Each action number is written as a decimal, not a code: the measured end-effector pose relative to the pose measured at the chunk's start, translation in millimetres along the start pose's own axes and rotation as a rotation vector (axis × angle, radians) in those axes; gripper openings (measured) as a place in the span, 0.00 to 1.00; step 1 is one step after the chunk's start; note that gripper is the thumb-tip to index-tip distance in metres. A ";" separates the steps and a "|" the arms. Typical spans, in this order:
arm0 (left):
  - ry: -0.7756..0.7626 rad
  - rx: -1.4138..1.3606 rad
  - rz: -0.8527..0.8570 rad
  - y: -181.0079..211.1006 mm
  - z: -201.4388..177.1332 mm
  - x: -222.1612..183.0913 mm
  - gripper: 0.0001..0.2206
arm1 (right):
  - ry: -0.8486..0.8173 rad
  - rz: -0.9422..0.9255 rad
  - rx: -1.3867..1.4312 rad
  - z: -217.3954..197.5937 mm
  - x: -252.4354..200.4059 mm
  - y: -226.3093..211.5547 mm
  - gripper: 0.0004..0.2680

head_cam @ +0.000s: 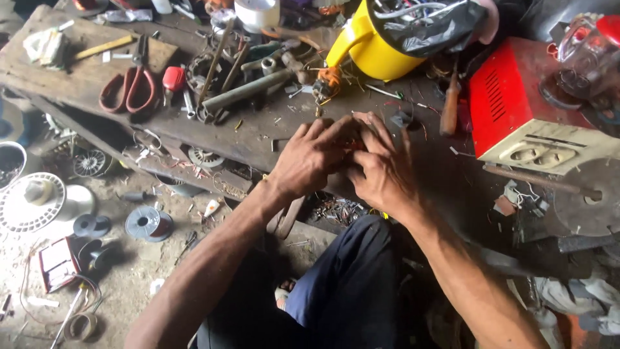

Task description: Winding or repairing a motor stator by tucking copper wires into slots using a small tool.

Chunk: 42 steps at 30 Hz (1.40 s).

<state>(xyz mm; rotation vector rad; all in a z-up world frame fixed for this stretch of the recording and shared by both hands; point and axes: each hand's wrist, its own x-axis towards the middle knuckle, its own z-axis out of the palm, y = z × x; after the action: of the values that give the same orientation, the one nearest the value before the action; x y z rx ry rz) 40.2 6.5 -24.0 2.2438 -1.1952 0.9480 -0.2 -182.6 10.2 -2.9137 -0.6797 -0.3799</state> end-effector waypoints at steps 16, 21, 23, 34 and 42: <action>0.014 -0.023 0.002 5.6 -9.9 -2.2 0.03 | 0.190 -0.077 0.014 26.5 -21.6 8.5 0.05; 0.054 -0.084 0.015 -0.3 -8.1 -2.7 0.06 | 0.332 -0.074 0.001 22.0 -23.1 2.9 0.06; 0.007 -0.071 0.032 -9.9 -0.3 -13.9 0.07 | 0.451 -0.108 0.112 26.6 -31.5 9.8 0.03; -0.111 -0.151 -0.206 21.4 -16.8 -6.5 0.48 | 0.509 -0.054 0.148 7.6 -47.9 -21.4 0.24; -0.001 0.061 -0.152 15.9 -41.2 -11.3 0.24 | 0.324 -0.023 -0.024 79.8 -75.3 -15.1 0.09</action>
<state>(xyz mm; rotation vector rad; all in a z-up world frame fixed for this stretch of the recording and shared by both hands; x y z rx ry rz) 7.1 30.5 -3.6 2.3445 -0.9916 0.9352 -55.2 -186.5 -85.9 -2.7711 -0.6604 -0.8430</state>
